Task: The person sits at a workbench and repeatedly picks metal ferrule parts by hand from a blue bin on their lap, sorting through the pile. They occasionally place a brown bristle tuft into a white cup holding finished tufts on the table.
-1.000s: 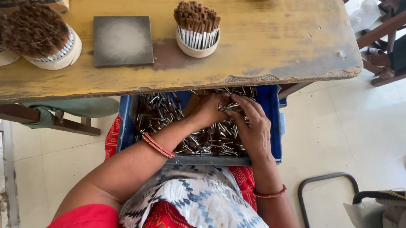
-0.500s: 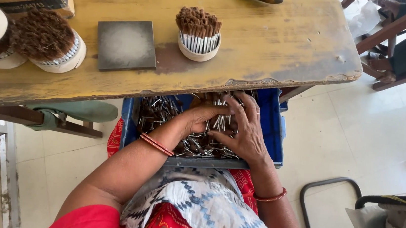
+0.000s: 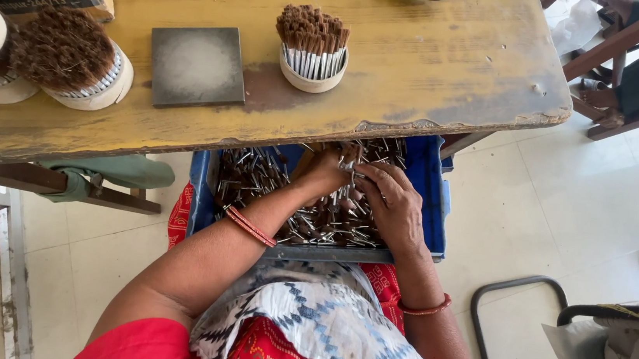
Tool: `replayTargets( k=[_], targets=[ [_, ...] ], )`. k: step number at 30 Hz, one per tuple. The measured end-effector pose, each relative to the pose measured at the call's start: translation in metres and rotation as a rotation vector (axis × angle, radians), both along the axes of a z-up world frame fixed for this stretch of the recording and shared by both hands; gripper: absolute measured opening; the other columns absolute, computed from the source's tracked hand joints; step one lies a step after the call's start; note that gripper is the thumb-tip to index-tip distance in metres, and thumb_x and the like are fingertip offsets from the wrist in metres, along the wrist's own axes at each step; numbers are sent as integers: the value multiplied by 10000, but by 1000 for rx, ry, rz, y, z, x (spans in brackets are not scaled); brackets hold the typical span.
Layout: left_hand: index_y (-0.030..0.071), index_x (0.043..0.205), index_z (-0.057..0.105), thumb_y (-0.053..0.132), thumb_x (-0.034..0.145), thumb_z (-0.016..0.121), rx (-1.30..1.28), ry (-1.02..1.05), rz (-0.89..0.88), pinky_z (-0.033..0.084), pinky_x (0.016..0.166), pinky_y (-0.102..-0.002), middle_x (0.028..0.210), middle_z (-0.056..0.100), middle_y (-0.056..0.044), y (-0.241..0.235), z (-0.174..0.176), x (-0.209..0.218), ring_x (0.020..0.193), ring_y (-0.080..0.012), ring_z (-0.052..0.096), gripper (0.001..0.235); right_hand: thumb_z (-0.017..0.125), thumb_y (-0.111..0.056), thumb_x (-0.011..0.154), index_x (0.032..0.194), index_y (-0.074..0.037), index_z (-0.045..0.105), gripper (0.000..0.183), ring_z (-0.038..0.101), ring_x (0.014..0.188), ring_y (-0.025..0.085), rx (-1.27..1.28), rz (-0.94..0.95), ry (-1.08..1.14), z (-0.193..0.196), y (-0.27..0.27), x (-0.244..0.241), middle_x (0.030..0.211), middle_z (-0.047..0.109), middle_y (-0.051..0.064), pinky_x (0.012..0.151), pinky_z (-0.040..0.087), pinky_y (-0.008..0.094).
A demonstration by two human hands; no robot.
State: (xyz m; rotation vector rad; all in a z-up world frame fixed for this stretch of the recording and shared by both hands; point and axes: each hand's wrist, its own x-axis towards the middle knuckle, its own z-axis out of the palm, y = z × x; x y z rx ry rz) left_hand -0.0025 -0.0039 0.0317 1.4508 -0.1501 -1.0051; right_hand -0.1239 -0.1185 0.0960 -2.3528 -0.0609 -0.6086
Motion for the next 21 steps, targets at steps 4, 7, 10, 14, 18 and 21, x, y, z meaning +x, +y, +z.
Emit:
replayTargets(
  k=[4, 7, 10, 14, 18, 21],
  targets=[
    [53, 1278, 635, 43, 935, 618, 18, -390, -114, 665, 509, -349, 1003, 751, -116, 0, -25, -1, 704, -213, 769, 344, 760, -57, 908, 1186, -89, 724, 282, 717, 1058, 293, -24, 56, -50, 1, 0, 0, 1178, 711, 115, 856, 593, 361],
    [46, 1216, 658, 139, 1000, 592, 6, -155, -73, 650, 516, -373, 956, 751, -141, 0, -14, -3, 706, -229, 759, 244, 767, -49, 903, 1131, -82, 735, 232, 720, 1053, 274, -36, 68, -66, 2, 0, -4, 1160, 718, 106, 859, 592, 351],
    [42, 1195, 658, 227, 972, 658, -93, 182, -34, 652, 580, -398, 959, 761, -148, 0, -19, 6, 742, -254, 758, 290, 768, -35, 917, 1089, -72, 750, 177, 729, 1036, 241, -31, -10, -142, 7, -2, -5, 1139, 724, 92, 863, 598, 333],
    [47, 1152, 610, 358, 904, 753, -595, 450, -34, 703, 801, -452, 1032, 714, -69, 4, -12, 4, 947, -211, 740, 423, 755, -8, 926, 1087, -46, 756, 166, 732, 1039, 229, -30, -85, -223, 9, -1, -7, 1145, 727, 88, 883, 605, 323],
    [75, 1211, 676, 237, 878, 836, -541, 285, 21, 612, 855, -373, 1148, 729, -79, 3, -34, 12, 1040, -201, 710, 403, 792, -50, 879, 1076, -40, 759, 200, 733, 1027, 233, -37, 23, -178, 13, -1, -7, 1133, 733, 89, 871, 596, 328],
    [75, 1137, 689, 217, 827, 883, -376, -134, 31, 609, 884, -337, 1075, 756, -63, 9, -24, 9, 1023, -173, 728, 393, 784, -75, 912, 1081, -40, 760, 174, 744, 1013, 226, 46, -36, -129, 8, -5, -4, 1124, 742, 89, 860, 594, 318]
  ],
)
